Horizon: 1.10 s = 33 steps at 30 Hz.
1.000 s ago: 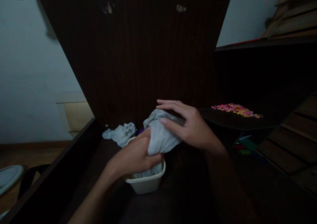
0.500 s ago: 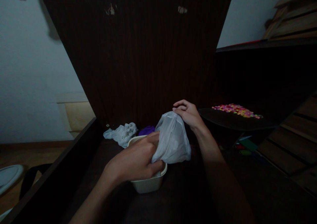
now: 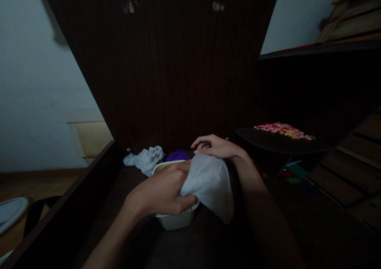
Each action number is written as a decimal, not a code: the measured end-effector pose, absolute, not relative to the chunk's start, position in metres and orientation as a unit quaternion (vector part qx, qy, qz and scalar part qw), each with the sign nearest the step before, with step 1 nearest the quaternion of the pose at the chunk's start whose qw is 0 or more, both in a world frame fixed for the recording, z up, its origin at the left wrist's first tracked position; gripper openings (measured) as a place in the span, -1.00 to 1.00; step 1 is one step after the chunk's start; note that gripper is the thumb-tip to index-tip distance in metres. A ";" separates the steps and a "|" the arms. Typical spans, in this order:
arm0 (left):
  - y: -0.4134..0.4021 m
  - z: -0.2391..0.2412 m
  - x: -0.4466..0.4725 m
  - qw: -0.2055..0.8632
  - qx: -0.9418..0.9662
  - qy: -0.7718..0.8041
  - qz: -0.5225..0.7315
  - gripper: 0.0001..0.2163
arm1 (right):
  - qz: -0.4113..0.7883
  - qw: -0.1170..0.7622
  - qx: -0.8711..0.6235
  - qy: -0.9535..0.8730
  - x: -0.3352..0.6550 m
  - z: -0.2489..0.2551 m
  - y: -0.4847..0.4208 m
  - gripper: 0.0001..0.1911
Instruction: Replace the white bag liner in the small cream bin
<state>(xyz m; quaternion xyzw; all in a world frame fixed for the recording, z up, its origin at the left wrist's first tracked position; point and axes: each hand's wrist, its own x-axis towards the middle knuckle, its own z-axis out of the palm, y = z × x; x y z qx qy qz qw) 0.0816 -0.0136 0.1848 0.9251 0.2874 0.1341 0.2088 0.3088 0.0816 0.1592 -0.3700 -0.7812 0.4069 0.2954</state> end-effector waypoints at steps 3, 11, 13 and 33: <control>-0.013 0.186 0.082 0.224 0.922 0.278 0.149 -0.91 | 0.481 0.287 -0.348 -0.752 0.314 0.154 0.087 -0.73; 0.008 0.184 0.063 0.378 0.872 0.253 0.183 -0.84 | 0.419 0.407 -0.427 -0.690 0.337 0.141 0.101 -0.73; 0.013 0.183 0.061 0.422 0.828 0.308 0.206 -0.83 | 0.366 0.448 -0.461 -0.673 0.340 0.146 0.100 -0.78; 0.003 0.175 0.082 0.445 0.766 0.345 0.309 -0.78 | 0.023 0.259 -0.280 -0.924 0.266 0.187 0.020 -0.46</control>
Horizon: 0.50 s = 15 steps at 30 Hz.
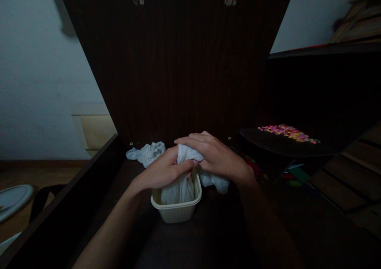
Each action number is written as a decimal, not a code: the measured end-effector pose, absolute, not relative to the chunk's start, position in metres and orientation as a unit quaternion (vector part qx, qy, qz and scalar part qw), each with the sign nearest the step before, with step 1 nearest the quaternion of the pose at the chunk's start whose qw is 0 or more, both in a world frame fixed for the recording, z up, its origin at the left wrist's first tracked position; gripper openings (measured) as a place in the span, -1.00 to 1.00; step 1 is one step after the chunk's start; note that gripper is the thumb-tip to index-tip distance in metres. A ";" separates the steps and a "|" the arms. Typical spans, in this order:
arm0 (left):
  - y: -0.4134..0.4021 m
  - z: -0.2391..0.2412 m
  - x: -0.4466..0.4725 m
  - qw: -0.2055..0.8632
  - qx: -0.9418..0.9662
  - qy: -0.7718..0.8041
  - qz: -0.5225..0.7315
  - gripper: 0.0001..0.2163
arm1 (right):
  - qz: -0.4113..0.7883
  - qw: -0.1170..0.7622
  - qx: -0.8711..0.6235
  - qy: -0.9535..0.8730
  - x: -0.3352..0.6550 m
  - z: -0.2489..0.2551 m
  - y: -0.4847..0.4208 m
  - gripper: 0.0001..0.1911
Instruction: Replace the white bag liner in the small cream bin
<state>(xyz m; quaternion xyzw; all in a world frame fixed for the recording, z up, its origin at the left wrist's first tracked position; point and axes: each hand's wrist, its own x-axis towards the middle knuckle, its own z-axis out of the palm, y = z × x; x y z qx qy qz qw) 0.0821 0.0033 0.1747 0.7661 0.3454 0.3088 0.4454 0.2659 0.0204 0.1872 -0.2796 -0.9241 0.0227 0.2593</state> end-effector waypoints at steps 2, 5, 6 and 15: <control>0.002 0.175 0.082 0.469 0.754 0.337 0.314 -0.80 | 0.010 0.270 -0.295 -0.916 0.269 0.190 0.019 -0.49; 0.001 0.176 0.081 0.511 0.738 0.321 0.302 -0.78 | 0.009 0.276 -0.311 -0.909 0.273 0.192 0.019 -0.52; 0.000 0.176 0.080 0.521 0.734 0.318 0.298 -0.77 | 0.007 0.274 -0.317 -0.908 0.273 0.192 0.019 -0.55; 0.011 0.177 0.075 0.464 0.749 0.352 0.315 -0.66 | -0.141 0.284 -0.474 -0.822 0.280 0.193 0.024 -0.80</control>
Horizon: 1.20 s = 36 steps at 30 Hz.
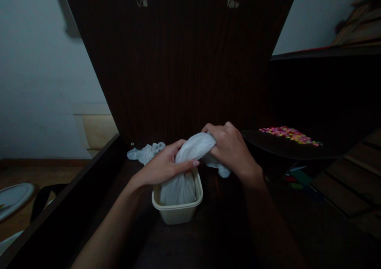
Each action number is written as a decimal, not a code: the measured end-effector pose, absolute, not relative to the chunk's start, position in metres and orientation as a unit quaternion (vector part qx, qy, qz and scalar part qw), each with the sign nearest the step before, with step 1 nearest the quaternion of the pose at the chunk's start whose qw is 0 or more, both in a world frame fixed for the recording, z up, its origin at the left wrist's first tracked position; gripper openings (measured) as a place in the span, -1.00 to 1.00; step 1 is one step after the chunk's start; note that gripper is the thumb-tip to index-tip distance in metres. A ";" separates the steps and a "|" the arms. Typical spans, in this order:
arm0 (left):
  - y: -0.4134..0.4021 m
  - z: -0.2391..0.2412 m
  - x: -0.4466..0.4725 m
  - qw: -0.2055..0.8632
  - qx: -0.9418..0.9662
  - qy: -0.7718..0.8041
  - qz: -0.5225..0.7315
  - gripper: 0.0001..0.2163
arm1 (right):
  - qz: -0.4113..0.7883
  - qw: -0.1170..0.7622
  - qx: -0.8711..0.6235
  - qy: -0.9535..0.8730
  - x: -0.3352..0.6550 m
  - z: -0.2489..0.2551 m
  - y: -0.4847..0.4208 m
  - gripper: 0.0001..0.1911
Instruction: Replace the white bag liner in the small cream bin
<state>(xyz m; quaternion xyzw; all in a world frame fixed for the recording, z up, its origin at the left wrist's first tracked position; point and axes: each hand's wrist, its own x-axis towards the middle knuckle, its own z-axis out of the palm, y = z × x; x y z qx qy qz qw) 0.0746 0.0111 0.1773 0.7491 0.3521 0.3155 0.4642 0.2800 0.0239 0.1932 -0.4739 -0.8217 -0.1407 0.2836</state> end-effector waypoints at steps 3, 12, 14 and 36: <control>0.016 0.173 0.073 0.435 0.780 0.363 0.267 -0.72 | -0.173 0.296 -0.517 -0.784 0.286 0.193 0.025 -0.75; 0.018 0.161 0.079 0.354 0.806 0.366 0.303 -0.68 | -0.080 0.289 -0.302 -0.905 0.271 0.179 0.029 -0.21; 0.018 0.161 0.080 0.341 0.809 0.366 0.308 -0.70 | -0.046 0.293 -0.263 -0.918 0.265 0.175 0.030 -0.30; 0.023 0.170 0.064 0.299 0.848 0.353 0.256 -0.70 | 0.478 0.227 -0.321 -0.786 0.319 0.196 0.028 -0.47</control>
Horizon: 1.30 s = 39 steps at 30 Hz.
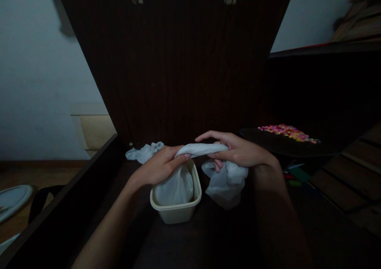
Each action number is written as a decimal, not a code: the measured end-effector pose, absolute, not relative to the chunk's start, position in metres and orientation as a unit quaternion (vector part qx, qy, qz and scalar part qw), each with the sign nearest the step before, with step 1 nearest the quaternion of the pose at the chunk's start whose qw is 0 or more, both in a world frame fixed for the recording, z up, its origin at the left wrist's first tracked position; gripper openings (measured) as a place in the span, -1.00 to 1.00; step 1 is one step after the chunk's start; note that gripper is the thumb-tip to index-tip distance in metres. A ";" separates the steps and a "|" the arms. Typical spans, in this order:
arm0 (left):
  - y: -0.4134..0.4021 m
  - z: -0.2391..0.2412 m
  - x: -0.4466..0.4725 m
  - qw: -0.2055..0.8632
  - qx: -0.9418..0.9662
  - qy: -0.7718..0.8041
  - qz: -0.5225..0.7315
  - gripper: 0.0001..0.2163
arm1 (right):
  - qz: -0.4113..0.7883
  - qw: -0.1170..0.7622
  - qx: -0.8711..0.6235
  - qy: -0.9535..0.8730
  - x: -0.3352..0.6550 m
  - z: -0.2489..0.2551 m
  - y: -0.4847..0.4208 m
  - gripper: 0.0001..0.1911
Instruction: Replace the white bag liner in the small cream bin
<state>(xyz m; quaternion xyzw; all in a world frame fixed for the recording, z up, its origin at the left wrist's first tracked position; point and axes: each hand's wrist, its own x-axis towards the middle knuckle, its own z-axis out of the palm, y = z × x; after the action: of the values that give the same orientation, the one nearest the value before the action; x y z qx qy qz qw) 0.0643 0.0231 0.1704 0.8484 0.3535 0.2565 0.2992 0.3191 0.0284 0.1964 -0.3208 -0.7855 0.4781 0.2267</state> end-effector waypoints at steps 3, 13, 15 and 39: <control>0.025 0.171 0.062 0.301 0.840 0.371 0.257 -0.70 | 0.482 0.237 -0.319 -0.781 0.323 0.198 0.030 -0.45; 0.010 0.180 0.067 0.275 0.827 0.390 0.296 -0.60 | 0.327 0.302 -0.355 -0.822 0.312 0.201 0.028 -0.84; 0.003 0.182 0.073 0.259 0.827 0.391 0.311 -0.48 | 0.297 0.296 -0.336 -0.843 0.298 0.200 0.022 -0.79; 0.019 0.179 0.064 0.246 0.837 0.403 0.276 -0.69 | 0.151 0.274 -0.394 -0.864 0.327 0.179 0.062 -0.68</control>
<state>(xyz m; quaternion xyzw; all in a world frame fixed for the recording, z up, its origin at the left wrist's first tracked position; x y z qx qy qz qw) 0.0643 0.0193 0.1787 0.8368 0.4032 0.2765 0.2465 0.3271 0.0622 0.1786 -0.3941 -0.8641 0.1514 0.2740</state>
